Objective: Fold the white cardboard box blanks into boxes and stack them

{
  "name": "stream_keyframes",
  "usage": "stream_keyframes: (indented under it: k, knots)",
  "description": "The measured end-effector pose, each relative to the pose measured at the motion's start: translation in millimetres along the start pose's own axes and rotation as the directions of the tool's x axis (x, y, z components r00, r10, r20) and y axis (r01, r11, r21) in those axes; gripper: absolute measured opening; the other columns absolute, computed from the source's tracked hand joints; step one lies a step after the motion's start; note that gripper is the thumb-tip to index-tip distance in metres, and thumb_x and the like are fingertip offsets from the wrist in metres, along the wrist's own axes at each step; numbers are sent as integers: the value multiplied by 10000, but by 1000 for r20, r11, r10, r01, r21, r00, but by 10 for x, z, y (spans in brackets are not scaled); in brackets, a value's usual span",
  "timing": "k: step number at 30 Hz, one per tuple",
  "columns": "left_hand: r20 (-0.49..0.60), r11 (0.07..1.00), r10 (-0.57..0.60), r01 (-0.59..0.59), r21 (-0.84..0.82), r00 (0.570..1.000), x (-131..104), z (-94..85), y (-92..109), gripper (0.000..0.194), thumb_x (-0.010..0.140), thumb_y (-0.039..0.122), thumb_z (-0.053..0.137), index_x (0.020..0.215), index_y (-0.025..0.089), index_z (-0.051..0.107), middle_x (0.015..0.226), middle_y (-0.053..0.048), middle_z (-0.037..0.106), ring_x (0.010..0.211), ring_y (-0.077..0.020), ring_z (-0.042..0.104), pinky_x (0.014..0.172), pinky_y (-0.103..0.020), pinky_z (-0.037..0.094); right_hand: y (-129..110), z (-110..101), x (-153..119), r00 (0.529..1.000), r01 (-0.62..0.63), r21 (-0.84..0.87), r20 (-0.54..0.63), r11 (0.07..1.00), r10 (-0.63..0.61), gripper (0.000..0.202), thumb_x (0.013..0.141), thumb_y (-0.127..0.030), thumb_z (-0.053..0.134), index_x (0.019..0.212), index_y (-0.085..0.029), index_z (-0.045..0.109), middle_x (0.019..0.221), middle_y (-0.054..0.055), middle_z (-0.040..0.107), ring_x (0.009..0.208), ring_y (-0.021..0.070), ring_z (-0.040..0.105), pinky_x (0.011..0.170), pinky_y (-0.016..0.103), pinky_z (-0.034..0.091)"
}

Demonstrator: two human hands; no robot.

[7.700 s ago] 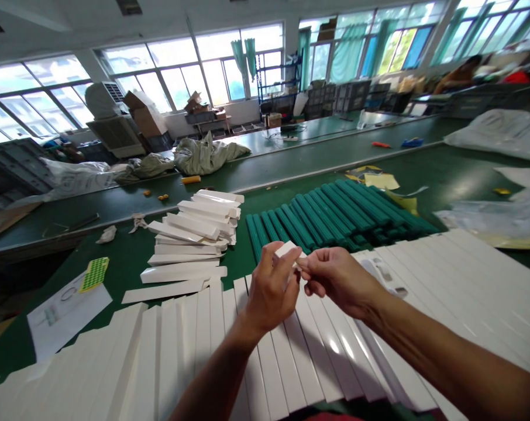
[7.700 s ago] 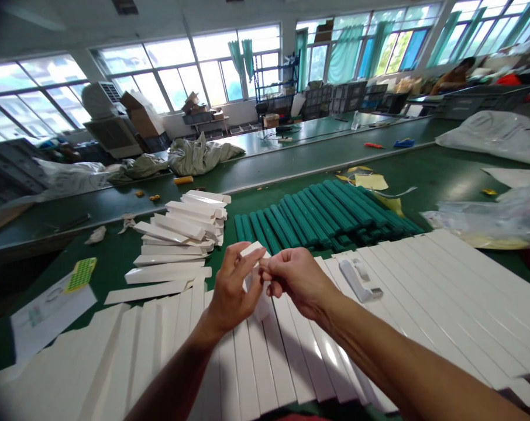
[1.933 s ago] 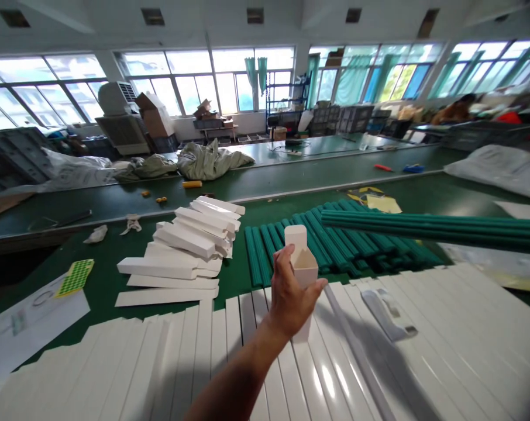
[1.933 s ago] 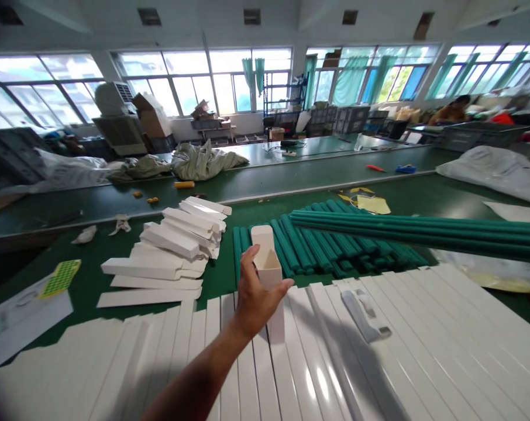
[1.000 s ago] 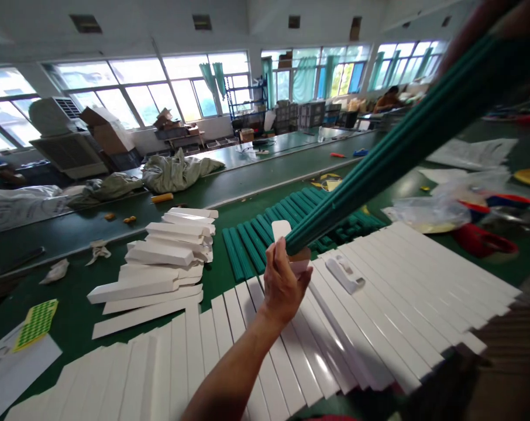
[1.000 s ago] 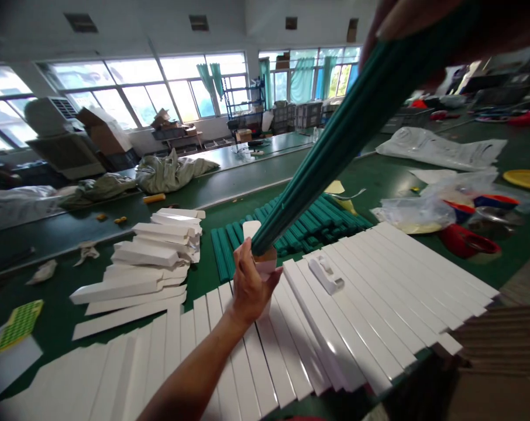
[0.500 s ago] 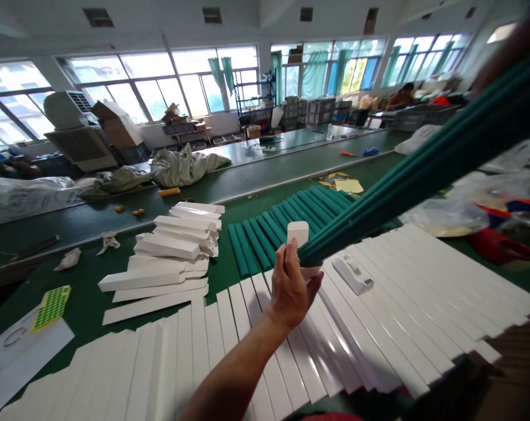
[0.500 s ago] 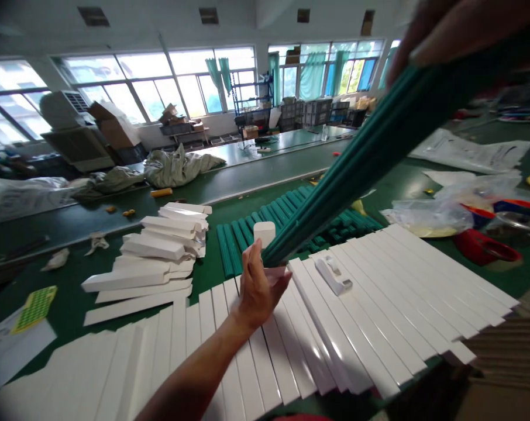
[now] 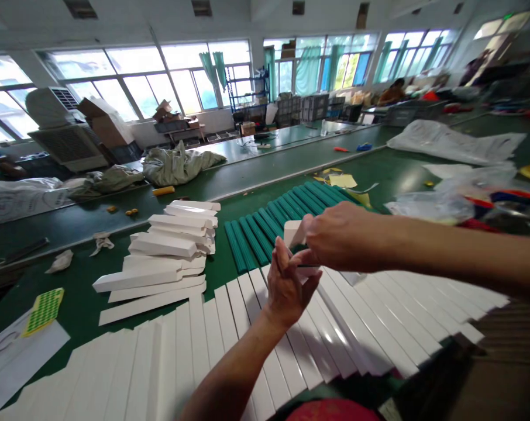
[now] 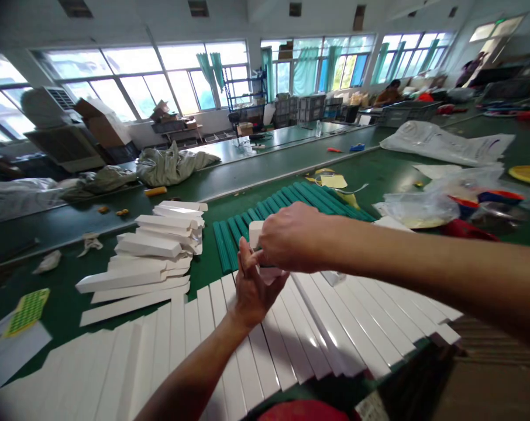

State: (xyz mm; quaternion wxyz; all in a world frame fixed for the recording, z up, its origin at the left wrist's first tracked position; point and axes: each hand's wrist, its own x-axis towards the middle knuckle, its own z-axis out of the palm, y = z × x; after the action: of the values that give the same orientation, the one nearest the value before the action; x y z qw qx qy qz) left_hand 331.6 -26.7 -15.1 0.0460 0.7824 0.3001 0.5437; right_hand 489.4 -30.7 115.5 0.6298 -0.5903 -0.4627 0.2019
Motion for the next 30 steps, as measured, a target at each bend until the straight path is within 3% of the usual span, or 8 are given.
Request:
stream_keyframes:
  k: [3,5,9,13,19,24,26,30]
  knots:
    - [-42,997,-70,70,-14,997,48,-66,-94,1070,803,461,707,1535,107,12,1393,-280,430,1245,-359,526,963,-480,525,33,-6,-111,945,25,-281,321,959,70,391,856,-531,643,736,-166,712,538,-14,532,550,118,546,651,258,445]
    - [-33,995,-96,95,-36,995,70,-94,-145,1041,805,429,715,1537,123,41,1396,-261,435,1284,-345,496,1006,-474,501,205,37,-291,915,-35,-269,378,962,139,542,875,-656,509,870,-168,744,655,27,630,627,166,597,663,297,468]
    - [-31,990,-39,34,-138,999,58,-65,-188,915,848,410,668,1533,165,114,1415,-234,422,1313,-322,466,1010,-473,500,645,308,-673,912,-294,193,350,936,214,575,845,-672,527,1134,-204,693,1168,77,678,1059,249,622,892,377,499]
    - [20,941,-42,47,-335,999,122,-91,-138,681,914,426,547,1493,166,300,1388,-204,416,1301,-316,457,1001,-475,495,823,653,-810,953,-302,501,184,811,242,480,861,-592,563,1120,-204,673,1124,65,690,1110,230,601,1001,377,447]
    - [31,783,-379,338,-522,925,400,-196,-43,309,962,395,478,965,181,702,1028,-91,578,1078,-217,557,954,-366,479,722,843,-709,986,-158,496,32,854,163,337,886,-480,536,932,-179,680,1011,58,697,982,220,614,900,334,481]
    - [108,509,-482,378,-773,869,415,-161,-98,454,915,411,552,1318,225,453,1138,-81,572,1046,-197,592,947,-350,480,609,914,-630,993,-119,554,57,824,105,252,795,-237,600,1029,-202,686,948,13,696,885,181,615,833,292,474]
    - [126,544,-478,405,-735,869,389,-187,-139,356,942,404,502,1239,209,515,1117,-82,573,1051,-202,582,952,-354,470,606,972,-613,996,-73,579,6,812,85,169,771,-192,602,902,-199,709,909,10,691,861,171,613,798,279,473]
    - [4,822,-302,262,-506,953,378,-299,-230,389,984,453,371,1104,166,605,1124,-116,568,1100,-241,545,976,-420,451,638,1078,-603,998,61,619,-43,783,-43,181,790,-182,527,743,-184,702,920,52,694,907,209,636,817,331,497]
